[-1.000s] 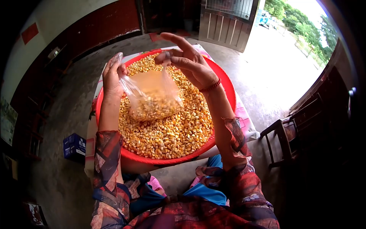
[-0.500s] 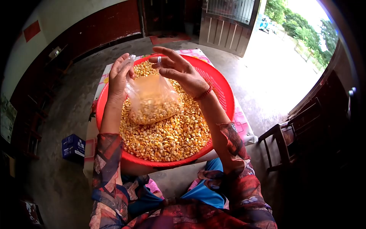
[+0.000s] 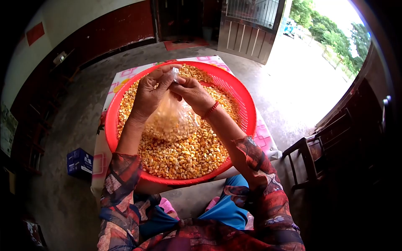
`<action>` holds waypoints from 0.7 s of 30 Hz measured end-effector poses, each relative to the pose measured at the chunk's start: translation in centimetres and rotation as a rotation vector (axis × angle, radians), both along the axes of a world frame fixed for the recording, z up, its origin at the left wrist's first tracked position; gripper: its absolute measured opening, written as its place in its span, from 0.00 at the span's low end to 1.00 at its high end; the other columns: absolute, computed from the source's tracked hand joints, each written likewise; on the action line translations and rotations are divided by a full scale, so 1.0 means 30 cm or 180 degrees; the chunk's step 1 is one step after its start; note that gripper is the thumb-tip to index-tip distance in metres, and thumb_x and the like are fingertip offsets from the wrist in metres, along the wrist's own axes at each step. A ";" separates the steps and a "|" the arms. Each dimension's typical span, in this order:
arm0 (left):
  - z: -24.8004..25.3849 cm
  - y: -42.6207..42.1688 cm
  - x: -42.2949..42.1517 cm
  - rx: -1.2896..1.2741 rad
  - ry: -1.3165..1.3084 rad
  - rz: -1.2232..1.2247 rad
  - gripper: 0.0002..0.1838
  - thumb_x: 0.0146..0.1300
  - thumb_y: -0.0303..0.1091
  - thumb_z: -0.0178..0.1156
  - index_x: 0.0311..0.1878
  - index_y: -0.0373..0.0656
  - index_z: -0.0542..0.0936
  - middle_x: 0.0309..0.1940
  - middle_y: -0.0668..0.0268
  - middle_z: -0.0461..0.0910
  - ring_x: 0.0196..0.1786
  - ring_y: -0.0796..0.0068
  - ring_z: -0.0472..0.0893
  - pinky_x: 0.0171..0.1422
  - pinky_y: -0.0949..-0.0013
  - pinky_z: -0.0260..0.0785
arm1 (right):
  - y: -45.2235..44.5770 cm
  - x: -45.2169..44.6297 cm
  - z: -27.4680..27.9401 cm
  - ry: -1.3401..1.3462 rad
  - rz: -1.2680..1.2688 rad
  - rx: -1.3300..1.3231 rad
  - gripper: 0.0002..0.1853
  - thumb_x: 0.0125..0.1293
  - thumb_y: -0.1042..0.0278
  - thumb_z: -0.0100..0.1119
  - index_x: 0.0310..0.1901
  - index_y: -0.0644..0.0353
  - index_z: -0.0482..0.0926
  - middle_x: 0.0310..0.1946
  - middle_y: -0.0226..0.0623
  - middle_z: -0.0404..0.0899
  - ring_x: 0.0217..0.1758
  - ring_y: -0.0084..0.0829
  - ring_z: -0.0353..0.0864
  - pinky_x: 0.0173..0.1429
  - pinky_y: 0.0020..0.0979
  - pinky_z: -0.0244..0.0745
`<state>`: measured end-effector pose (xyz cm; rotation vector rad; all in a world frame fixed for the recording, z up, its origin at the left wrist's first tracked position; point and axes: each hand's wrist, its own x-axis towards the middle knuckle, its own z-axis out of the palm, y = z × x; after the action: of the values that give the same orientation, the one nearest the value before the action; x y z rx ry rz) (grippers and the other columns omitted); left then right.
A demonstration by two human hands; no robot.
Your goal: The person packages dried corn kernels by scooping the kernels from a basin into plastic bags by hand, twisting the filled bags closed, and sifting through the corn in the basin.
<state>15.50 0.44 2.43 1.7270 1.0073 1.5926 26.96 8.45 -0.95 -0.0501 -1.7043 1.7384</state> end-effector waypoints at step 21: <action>-0.016 -0.014 -0.133 -0.1018 -0.0468 -0.0528 0.11 0.57 0.30 0.51 0.39 0.36 0.78 0.32 0.67 0.77 0.37 0.81 0.73 0.45 0.78 0.62 | 0.005 -0.007 -0.001 -0.0761 -0.1764 0.2399 0.08 0.55 0.66 0.54 0.32 0.61 0.74 0.15 0.40 0.70 0.18 0.38 0.69 0.25 0.32 0.65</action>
<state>11.52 0.02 1.93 1.4172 0.9602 1.3493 26.75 8.60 -0.99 -0.3605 -2.1565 0.6550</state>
